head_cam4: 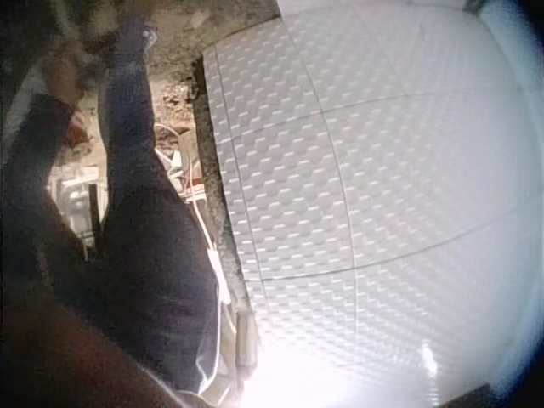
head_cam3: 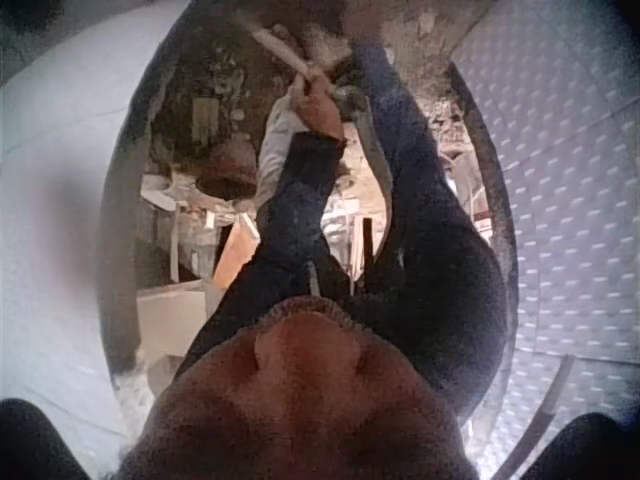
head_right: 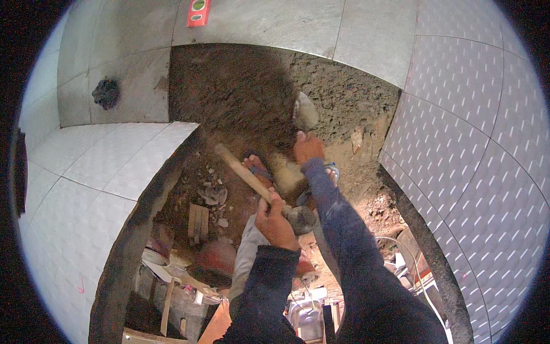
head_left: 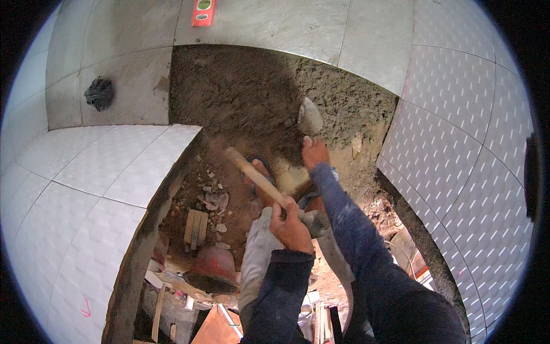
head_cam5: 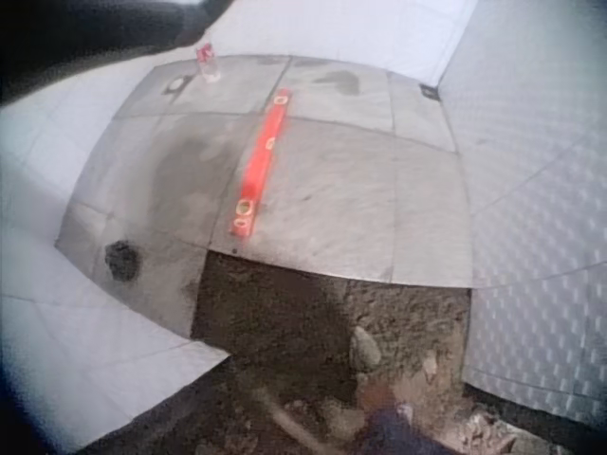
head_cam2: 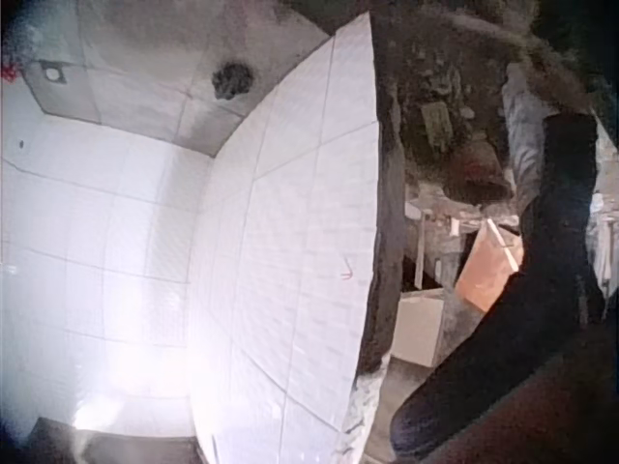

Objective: The person places a large floor tile onto a bed of wet mortar, then uses a rubber mallet to tap it into position. They check the level with a spirit level and adjust the mortar underneath with a trowel before continuing to secure the tile.

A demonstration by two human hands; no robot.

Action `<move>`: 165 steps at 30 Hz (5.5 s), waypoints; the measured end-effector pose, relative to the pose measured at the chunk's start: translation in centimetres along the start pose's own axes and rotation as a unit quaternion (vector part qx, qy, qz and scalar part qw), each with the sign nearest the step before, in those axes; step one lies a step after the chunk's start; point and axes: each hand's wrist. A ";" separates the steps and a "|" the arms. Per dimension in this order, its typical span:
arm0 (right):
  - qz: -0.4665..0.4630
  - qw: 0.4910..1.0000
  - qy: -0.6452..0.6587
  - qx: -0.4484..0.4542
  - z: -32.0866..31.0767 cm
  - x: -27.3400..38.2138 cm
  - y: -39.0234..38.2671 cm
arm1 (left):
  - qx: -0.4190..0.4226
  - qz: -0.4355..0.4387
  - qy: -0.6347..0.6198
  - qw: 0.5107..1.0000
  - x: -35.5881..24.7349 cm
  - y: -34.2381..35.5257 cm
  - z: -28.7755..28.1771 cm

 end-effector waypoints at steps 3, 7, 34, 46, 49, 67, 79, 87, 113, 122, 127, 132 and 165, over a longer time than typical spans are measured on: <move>0.029 0.994 0.012 0.103 -4.8 9.7 -3.7 | -0.023 0.009 -0.004 1.000 0.7 0.4 -0.6; 0.001 0.999 0.022 0.045 -5.1 12.8 1.2 | -0.006 0.012 0.015 1.000 1.0 0.7 -1.0; 0.210 0.959 0.182 -0.051 -13.3 -11.0 7.6 | 0.066 0.051 0.064 0.994 2.2 -1.2 0.2; 0.287 0.753 0.548 0.224 -14.0 -12.7 12.9 | 0.100 0.030 0.047 0.993 0.5 -2.7 2.1; 0.324 0.758 0.531 0.198 -11.3 -3.8 11.4 | 0.102 0.021 0.048 0.993 0.9 -2.9 2.5; 0.060 0.992 0.100 0.048 -6.0 6.0 7.8 | 0.053 0.025 0.002 0.998 -0.5 -0.7 0.8; 0.100 0.991 0.051 -0.070 -11.8 -4.5 12.4 | 0.072 0.005 0.011 0.997 0.5 -1.4 -0.7; 0.370 0.809 0.427 0.165 -11.2 -9.1 12.3 | 0.081 0.018 0.001 0.997 0.1 -1.0 -0.3; 0.388 0.908 0.156 -0.016 5.7 -34.3 0.0 | 0.157 0.063 0.106 0.980 0.7 -1.5 2.1; 0.342 0.907 0.244 -0.008 0.8 -30.0 6.5 | 0.164 -0.016 0.044 0.985 2.1 -3.1 1.9; 0.262 0.825 0.480 0.144 1.6 -21.0 -1.2 | 0.141 0.034 0.055 0.988 1.7 -2.0 1.0; 0.282 0.830 0.433 0.208 1.0 -7.3 0.0 | 0.134 0.040 0.054 0.989 0.7 -2.3 2.0; -0.177 0.936 -0.155 0.264 6.6 -0.8 -10.7 | -0.121 -0.052 -0.099 0.986 6.0 -7.1 -6.6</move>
Point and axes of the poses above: each hand's wrist, its own y-axis towards the middle knuckle, its own z-axis out of the palm, x = y × z, and after that the axes turned 13 degrees about z, right-handed
